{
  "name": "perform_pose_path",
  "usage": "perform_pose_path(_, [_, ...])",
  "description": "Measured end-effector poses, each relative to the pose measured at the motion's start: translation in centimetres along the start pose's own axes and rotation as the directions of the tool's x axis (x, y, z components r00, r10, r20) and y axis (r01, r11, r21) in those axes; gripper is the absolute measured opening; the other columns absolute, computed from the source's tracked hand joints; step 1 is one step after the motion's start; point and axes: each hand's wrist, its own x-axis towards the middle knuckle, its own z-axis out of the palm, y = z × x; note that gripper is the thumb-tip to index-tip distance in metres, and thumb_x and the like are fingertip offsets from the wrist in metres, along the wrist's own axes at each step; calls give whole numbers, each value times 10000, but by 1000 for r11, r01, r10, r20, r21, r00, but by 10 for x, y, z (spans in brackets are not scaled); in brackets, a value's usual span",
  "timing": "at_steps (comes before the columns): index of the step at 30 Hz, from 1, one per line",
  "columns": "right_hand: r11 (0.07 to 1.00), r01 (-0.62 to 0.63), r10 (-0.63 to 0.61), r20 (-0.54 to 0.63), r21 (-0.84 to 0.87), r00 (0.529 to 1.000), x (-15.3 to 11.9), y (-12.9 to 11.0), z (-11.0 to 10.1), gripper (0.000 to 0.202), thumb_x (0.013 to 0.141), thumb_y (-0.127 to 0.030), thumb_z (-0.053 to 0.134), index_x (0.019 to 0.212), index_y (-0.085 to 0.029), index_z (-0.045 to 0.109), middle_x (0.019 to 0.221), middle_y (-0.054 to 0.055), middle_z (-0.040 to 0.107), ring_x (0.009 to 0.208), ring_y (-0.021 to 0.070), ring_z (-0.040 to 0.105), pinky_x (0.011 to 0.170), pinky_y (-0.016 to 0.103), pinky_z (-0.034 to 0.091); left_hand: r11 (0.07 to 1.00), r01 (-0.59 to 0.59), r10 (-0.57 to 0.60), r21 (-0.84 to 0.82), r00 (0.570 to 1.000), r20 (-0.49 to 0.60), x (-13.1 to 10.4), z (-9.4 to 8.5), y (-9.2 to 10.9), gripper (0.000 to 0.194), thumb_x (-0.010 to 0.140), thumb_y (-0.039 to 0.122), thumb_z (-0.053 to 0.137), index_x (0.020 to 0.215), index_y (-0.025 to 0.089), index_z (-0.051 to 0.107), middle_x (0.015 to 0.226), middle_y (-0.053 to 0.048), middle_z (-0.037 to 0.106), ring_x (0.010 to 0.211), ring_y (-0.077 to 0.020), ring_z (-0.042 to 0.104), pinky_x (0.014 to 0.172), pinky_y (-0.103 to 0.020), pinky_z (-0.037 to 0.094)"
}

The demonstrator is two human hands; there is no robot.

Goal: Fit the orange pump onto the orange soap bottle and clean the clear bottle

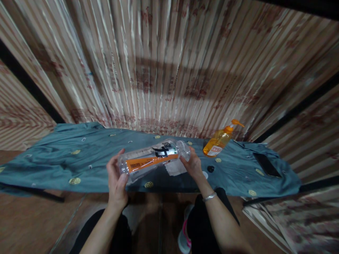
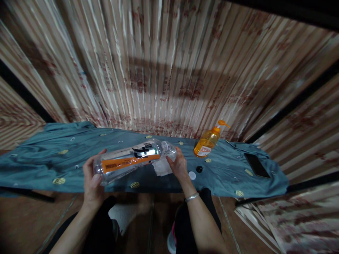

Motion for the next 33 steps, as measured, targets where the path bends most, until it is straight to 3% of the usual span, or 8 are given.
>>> perform_pose_path(33, [1000,4,-4,-22,-30,1000,-1,3,3,489,819,-292,702,1272,-178,557,1179,149,754,1091,313,747,914,423,611,1000,-12,12,8,1000,4,-1,-1,0,718,800,705,620,1351,260,500,1565,-137,490,1360,-368,525,1126,-532,422])
